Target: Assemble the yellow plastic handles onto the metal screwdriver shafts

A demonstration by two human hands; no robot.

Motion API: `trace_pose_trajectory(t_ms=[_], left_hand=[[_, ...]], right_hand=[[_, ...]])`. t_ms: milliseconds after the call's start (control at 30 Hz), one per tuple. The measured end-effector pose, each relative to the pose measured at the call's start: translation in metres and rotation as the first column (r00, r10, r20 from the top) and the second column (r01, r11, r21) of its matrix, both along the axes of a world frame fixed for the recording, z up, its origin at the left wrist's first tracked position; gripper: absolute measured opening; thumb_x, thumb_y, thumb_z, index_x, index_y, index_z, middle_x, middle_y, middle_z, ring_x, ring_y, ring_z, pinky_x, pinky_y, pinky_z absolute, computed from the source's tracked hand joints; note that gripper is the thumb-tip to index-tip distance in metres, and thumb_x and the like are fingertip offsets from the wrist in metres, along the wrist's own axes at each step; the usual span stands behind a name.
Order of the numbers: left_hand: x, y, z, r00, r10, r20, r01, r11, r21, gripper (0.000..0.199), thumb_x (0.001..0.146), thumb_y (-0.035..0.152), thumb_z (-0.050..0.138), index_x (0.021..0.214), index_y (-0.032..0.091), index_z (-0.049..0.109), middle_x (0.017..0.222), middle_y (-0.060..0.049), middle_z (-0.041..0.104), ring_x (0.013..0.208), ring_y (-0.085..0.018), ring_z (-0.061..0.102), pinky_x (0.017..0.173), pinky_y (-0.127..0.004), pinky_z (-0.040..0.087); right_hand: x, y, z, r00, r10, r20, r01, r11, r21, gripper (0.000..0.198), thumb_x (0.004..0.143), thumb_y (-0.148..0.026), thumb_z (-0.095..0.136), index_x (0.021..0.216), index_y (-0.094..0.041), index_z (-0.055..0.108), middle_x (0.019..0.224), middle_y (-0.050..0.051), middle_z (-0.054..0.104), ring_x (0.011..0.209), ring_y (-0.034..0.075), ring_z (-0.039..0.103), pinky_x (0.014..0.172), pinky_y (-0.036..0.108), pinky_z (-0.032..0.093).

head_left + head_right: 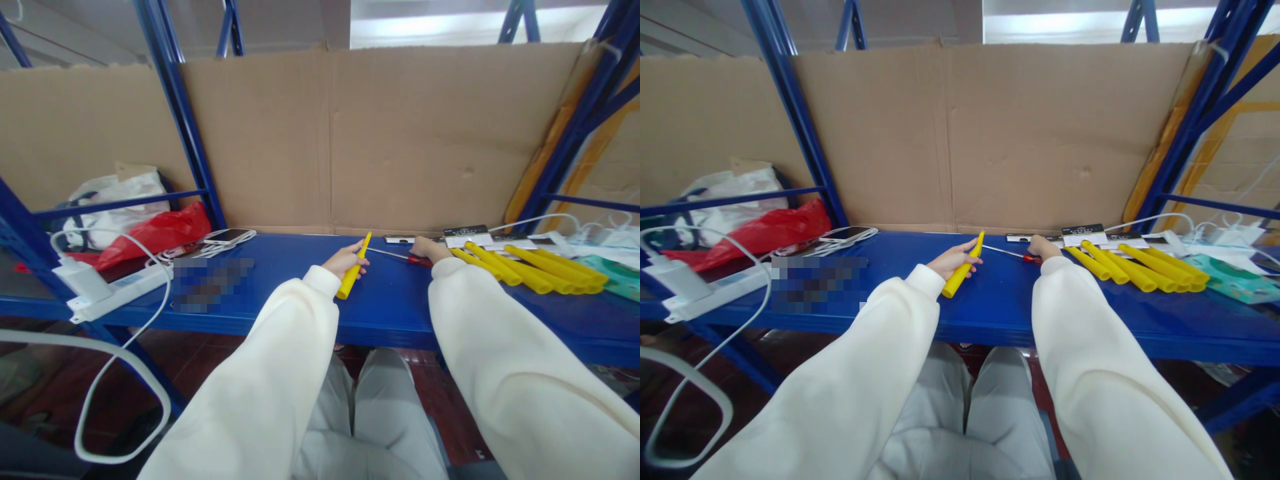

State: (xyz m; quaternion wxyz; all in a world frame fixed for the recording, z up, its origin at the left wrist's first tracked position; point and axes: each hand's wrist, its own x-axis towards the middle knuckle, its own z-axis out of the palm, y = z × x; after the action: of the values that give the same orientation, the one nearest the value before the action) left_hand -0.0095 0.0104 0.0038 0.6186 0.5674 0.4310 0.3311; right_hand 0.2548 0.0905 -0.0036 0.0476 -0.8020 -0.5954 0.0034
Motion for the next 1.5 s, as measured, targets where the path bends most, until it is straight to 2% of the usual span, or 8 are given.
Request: trace_pose_trajectory(t_ms=[167, 300, 433, 600, 800, 1067, 1367, 1500], left_hand=[[-0.002, 0.001, -0.001, 0.999, -0.018, 0.044, 0.019, 1.000, -0.024, 0.084, 0.088, -0.002, 0.053, 0.162, 0.030, 0.030, 0.085, -0.001, 0.064, 0.051, -0.008, 0.054, 0.049, -0.018, 0.043], [-0.005, 0.003, 0.000, 0.989, -0.086, 0.124, 0.096, 0.992, -0.078, 0.085, 0.090, -0.001, 0.052, 0.163, 0.032, 0.023, 0.083, -0.002, 0.065, 0.052, -0.009, 0.054, 0.049, -0.018, 0.043], [-0.009, 0.007, 0.000, 0.958, -0.193, 0.212, 0.221, 0.968, -0.121, 0.084, 0.092, 0.000, 0.050, 0.163, 0.032, 0.021, 0.086, -0.004, 0.067, 0.053, -0.010, 0.056, 0.048, -0.017, 0.043], [-0.012, 0.012, -0.002, 0.926, -0.261, 0.274, 0.305, 0.943, -0.133, 0.084, 0.091, 0.003, 0.055, 0.163, 0.031, 0.022, 0.088, -0.005, 0.068, 0.055, -0.010, 0.057, 0.050, -0.017, 0.044], [-0.013, 0.014, -0.002, 0.919, -0.295, 0.259, 0.335, 0.934, -0.123, 0.079, 0.093, 0.004, 0.052, 0.163, 0.029, 0.024, 0.087, -0.006, 0.069, 0.055, -0.010, 0.058, 0.051, -0.018, 0.044], [-0.012, 0.012, -0.002, 0.920, -0.287, 0.267, 0.328, 0.937, -0.121, 0.078, 0.093, 0.004, 0.051, 0.162, 0.027, 0.025, 0.088, -0.007, 0.069, 0.054, -0.010, 0.057, 0.052, -0.018, 0.044], [-0.013, 0.014, -0.002, 0.899, -0.317, 0.301, 0.366, 0.923, -0.120, 0.081, 0.090, 0.003, 0.056, 0.161, 0.028, 0.028, 0.088, -0.006, 0.068, 0.054, -0.008, 0.056, 0.050, -0.016, 0.042], [-0.014, 0.014, -0.002, 0.901, -0.315, 0.299, 0.362, 0.925, -0.118, 0.081, 0.090, 0.003, 0.054, 0.161, 0.028, 0.027, 0.087, -0.005, 0.066, 0.052, -0.008, 0.053, 0.050, -0.017, 0.042]], right_hand=[[0.002, -0.001, -0.002, 0.999, 0.023, -0.034, -0.020, 0.997, 0.072, 0.031, 0.089, -0.020, 0.063, 0.114, -0.006, 0.075, 0.105, 0.023, 0.076, 0.103, 0.030, 0.073, 0.083, 0.031, 0.053], [-0.010, -0.014, 0.004, 0.958, 0.142, -0.249, -0.100, 0.979, 0.175, 0.027, 0.097, -0.023, 0.052, 0.096, -0.009, 0.075, 0.101, 0.018, 0.077, 0.097, 0.026, 0.072, 0.081, 0.029, 0.053], [-0.035, -0.030, 0.012, 0.726, 0.383, -0.570, -0.216, 0.915, 0.340, 0.022, 0.099, -0.027, 0.051, 0.097, -0.014, 0.069, 0.106, 0.014, 0.075, 0.094, 0.019, 0.069, 0.076, 0.024, 0.054], [-0.066, -0.040, 0.013, 0.522, 0.587, -0.619, -0.339, 0.809, 0.481, 0.019, 0.092, -0.035, 0.062, 0.086, -0.018, 0.064, 0.094, 0.005, 0.072, 0.090, 0.017, 0.063, 0.081, 0.028, 0.052], [-0.076, -0.038, 0.007, 0.531, 0.655, -0.538, -0.410, 0.754, 0.513, 0.025, 0.085, -0.036, 0.065, 0.069, -0.019, 0.058, 0.067, -0.003, 0.058, 0.070, 0.014, 0.052, 0.075, 0.027, 0.046], [-0.080, -0.045, 0.006, 0.548, 0.658, -0.517, -0.427, 0.751, 0.504, 0.023, 0.088, -0.029, 0.063, 0.068, -0.019, 0.060, 0.071, 0.001, 0.063, 0.070, 0.015, 0.052, 0.070, 0.025, 0.043], [-0.086, -0.039, -0.005, 0.519, 0.673, -0.527, -0.334, 0.727, 0.600, 0.034, 0.086, -0.050, 0.066, 0.069, -0.022, 0.056, 0.072, 0.001, 0.061, 0.073, 0.016, 0.054, 0.072, 0.027, 0.046], [-0.086, -0.039, -0.013, 0.446, 0.684, -0.578, -0.249, 0.715, 0.653, 0.037, 0.082, -0.055, 0.069, 0.074, -0.022, 0.052, 0.076, 0.000, 0.060, 0.075, 0.015, 0.054, 0.074, 0.027, 0.048]])
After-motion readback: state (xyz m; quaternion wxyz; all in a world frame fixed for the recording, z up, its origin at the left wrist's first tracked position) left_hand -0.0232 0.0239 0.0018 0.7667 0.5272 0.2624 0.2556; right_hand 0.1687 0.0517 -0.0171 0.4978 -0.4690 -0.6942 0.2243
